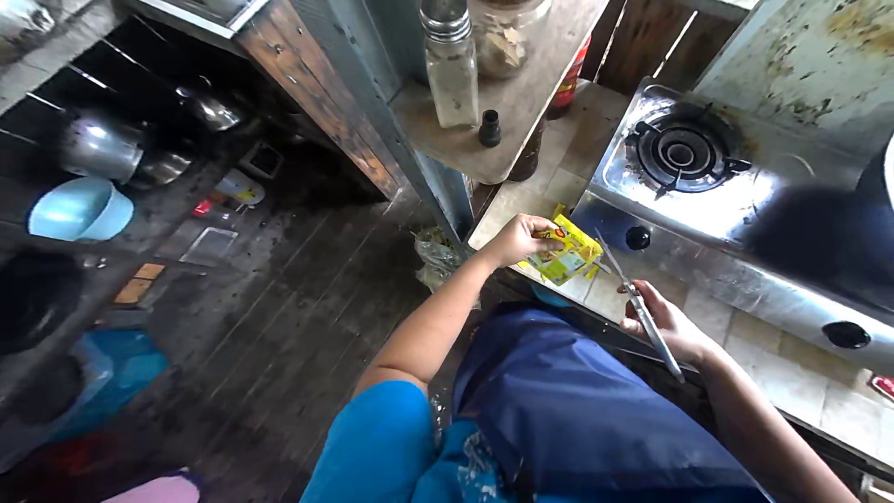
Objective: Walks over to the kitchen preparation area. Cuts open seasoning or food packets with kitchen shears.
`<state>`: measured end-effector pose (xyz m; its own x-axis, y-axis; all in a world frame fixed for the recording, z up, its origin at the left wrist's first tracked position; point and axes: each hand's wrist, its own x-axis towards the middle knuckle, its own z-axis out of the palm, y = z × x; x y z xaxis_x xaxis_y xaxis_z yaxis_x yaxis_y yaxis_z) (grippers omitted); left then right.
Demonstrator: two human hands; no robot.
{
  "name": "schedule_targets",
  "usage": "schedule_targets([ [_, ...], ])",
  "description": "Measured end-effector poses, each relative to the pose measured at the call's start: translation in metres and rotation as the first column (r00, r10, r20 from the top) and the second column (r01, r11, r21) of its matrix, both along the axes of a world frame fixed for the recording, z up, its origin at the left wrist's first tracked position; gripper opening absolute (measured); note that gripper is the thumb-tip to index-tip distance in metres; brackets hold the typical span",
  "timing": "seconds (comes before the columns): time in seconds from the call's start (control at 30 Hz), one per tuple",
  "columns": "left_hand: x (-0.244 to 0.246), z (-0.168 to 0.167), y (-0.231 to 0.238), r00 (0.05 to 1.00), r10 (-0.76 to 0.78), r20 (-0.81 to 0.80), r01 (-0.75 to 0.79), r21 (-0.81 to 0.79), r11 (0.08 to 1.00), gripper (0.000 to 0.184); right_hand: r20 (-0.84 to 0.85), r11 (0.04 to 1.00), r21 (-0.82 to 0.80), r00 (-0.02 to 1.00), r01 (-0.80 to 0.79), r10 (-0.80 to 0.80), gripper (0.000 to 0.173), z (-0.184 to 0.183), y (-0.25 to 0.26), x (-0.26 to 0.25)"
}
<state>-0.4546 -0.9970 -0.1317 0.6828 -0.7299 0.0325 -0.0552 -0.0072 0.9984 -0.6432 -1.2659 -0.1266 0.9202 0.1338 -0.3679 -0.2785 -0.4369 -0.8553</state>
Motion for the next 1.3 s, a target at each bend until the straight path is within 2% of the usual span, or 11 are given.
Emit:
schedule_targets([
  [0.17,0.004,0.005,-0.011,0.995,-0.09,-0.045,0.09,-0.008,0.996,0.012,0.018,0.99,-0.113,0.996,-0.083,0.086,0.084,0.0,-0.003,0.016],
  [0.33,0.005,0.012,-0.02,0.993,-0.121,0.0,0.121,0.001,0.993,0.009,0.08,0.993,-0.061,0.991,-0.102,0.106,0.085,0.0,-0.01,0.025],
  [0.4,0.007,0.012,-0.022,0.993,-0.118,0.007,0.118,0.0,0.993,0.008,0.072,0.989,-0.092,0.99,-0.117,0.123,0.084,0.002,-0.014,0.029],
  [0.5,0.009,0.011,-0.025,0.991,-0.125,0.039,0.125,0.015,0.992,0.01,0.053,0.977,-0.178,0.99,-0.121,0.132,0.074,0.004,-0.019,0.031],
  [0.73,0.008,0.02,-0.031,0.994,-0.102,0.027,0.098,0.101,0.99,0.011,0.167,0.943,-0.327,0.978,-0.065,0.125,0.047,0.005,-0.018,0.03],
  [0.83,0.007,0.02,-0.033,0.996,-0.093,0.011,0.091,0.112,0.99,0.011,0.169,0.941,-0.334,0.978,-0.056,0.118,0.048,0.002,-0.02,0.03],
  [1.0,0.002,0.017,-0.039,0.988,-0.155,0.029,0.148,0.169,0.975,0.008,0.114,0.944,-0.317,0.985,-0.088,0.13,0.064,0.0,-0.021,0.036],
  [1.17,0.002,0.011,-0.042,0.992,-0.124,0.015,0.12,0.172,0.978,0.007,0.136,0.942,-0.33,0.983,-0.069,0.12,0.049,-0.006,-0.016,0.038],
  [1.3,0.003,-0.005,-0.043,0.994,-0.104,0.022,0.099,0.186,0.978,0.011,0.139,0.948,-0.311,0.984,-0.064,0.112,0.044,-0.02,-0.015,0.04],
])
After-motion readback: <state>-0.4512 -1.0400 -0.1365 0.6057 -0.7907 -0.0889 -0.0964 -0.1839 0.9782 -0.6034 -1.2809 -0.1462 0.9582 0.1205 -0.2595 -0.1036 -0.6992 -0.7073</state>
